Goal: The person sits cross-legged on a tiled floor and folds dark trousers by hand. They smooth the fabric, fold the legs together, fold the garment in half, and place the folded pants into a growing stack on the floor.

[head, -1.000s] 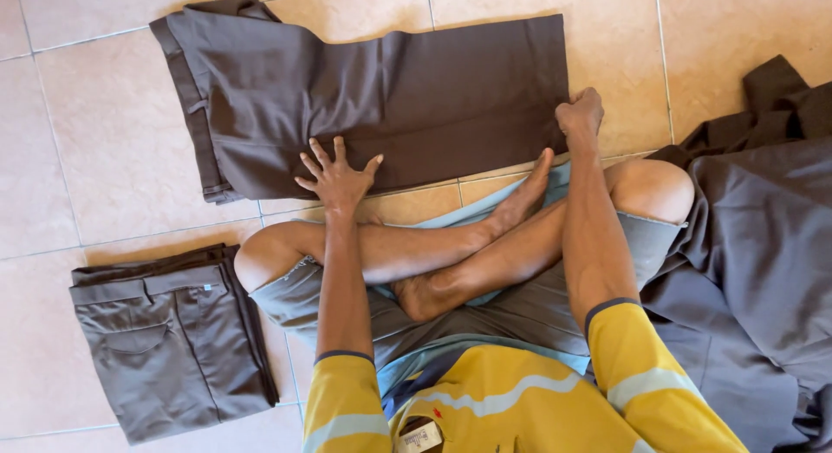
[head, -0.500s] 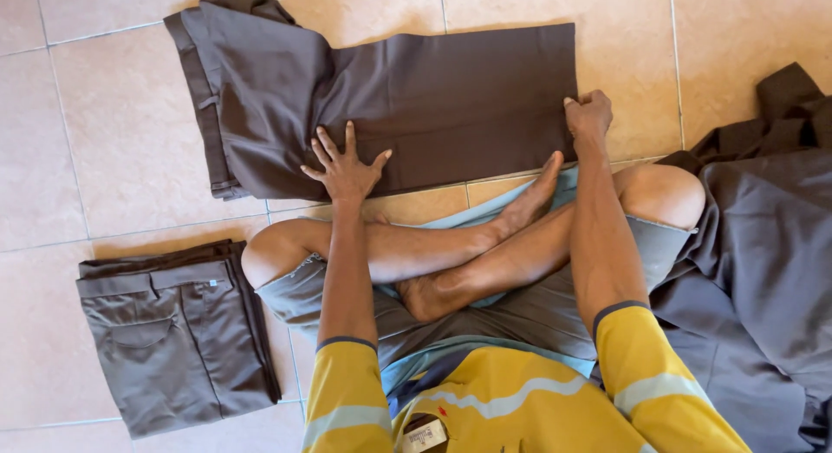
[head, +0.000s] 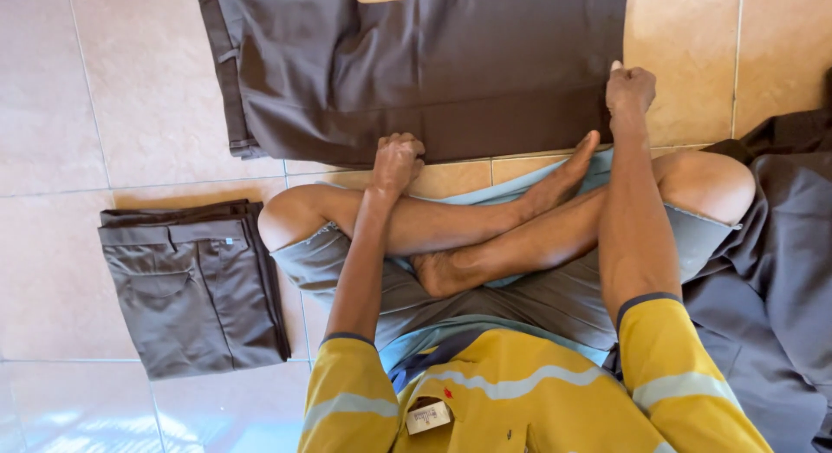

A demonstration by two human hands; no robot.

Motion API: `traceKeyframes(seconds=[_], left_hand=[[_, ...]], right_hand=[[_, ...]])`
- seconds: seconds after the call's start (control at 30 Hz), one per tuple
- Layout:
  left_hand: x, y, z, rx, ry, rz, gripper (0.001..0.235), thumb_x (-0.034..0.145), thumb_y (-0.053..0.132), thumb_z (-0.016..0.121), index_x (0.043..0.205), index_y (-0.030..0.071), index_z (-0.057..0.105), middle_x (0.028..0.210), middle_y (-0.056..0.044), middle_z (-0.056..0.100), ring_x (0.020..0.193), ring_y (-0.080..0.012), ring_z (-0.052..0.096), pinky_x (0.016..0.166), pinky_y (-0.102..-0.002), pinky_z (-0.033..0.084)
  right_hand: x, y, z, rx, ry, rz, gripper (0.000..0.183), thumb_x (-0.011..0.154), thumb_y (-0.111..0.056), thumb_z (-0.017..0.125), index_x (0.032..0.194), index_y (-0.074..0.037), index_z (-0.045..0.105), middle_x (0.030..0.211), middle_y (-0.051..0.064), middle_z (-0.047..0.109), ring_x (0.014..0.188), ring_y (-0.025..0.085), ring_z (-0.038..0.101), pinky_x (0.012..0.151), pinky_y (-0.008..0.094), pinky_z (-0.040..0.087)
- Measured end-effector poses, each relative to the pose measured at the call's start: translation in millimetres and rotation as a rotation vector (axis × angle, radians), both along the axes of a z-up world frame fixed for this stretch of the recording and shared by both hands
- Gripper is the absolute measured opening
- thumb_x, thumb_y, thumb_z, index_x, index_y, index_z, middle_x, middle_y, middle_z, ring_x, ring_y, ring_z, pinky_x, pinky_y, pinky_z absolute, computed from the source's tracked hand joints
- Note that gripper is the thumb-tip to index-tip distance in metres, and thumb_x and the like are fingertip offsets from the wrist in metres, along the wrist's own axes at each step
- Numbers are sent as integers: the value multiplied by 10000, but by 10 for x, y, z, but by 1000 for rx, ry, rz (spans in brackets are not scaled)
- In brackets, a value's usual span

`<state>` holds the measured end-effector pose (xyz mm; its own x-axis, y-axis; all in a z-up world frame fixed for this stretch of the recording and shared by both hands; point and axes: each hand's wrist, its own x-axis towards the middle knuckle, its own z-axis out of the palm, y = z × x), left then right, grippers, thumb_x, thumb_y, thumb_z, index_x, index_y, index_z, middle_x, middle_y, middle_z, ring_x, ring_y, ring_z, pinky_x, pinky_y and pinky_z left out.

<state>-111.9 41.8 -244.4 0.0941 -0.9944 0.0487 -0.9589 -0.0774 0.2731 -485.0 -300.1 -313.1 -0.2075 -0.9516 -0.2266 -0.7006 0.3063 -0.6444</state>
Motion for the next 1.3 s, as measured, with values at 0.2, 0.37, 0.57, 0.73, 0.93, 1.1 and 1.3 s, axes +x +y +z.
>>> traceKeyframes(seconds=[0.2,0.37,0.57,0.73,0.93,1.1,1.3], left_hand=[[-5,17,-62,-46,-31,-66,138,672,158,704,737,255,631,758,0,619,726,-271,617,697,-452,436],[-17,39,81,-68,122,21,122,746,116,647,716,234,645,759,4,651,721,-298,636,717,-478,461],[-18,7,-101,53,95,37,243,699,70,612,870,206,719,833,-70,707,775,-348,660,719,-517,487],[-96,23,131,120,39,-2,676,714,140,642,1376,271,666,959,-81,669,891,-346,653,732,-512,541],[-150,12,54,114,-36,50,485,816,434,720,1294,358,726,993,-71,668,950,-303,638,800,-488,508],[-170,2,100,141,-55,41,469,834,471,728,1290,360,724,999,-88,664,947,-314,633,798,-496,508],[-164,-10,236,162,76,94,392,825,381,742,1216,367,763,961,-89,666,950,-303,671,853,-488,530]], right_hand=[[93,187,398,62,-89,3,419,1088,-330,636,728,-168,496,780,-2,593,731,134,550,636,391,497],[116,228,462,56,-90,-13,421,1077,-302,653,726,-185,451,748,-30,512,701,128,491,644,387,473],[154,276,748,127,-105,-27,318,1033,-256,681,762,-188,528,755,-32,533,698,122,495,612,363,464],[53,61,551,-62,43,43,237,872,-264,786,680,-207,658,630,-62,597,618,121,569,627,376,518],[759,588,1490,-602,-64,493,108,919,-136,697,833,-83,733,749,31,708,694,145,634,616,347,503],[1598,1371,2148,25,-406,571,320,1036,-389,554,1101,-113,704,1017,95,702,754,159,775,603,276,666],[1438,1247,1164,135,185,452,548,975,-480,706,1279,-48,560,1198,204,658,1184,390,649,920,618,541]])
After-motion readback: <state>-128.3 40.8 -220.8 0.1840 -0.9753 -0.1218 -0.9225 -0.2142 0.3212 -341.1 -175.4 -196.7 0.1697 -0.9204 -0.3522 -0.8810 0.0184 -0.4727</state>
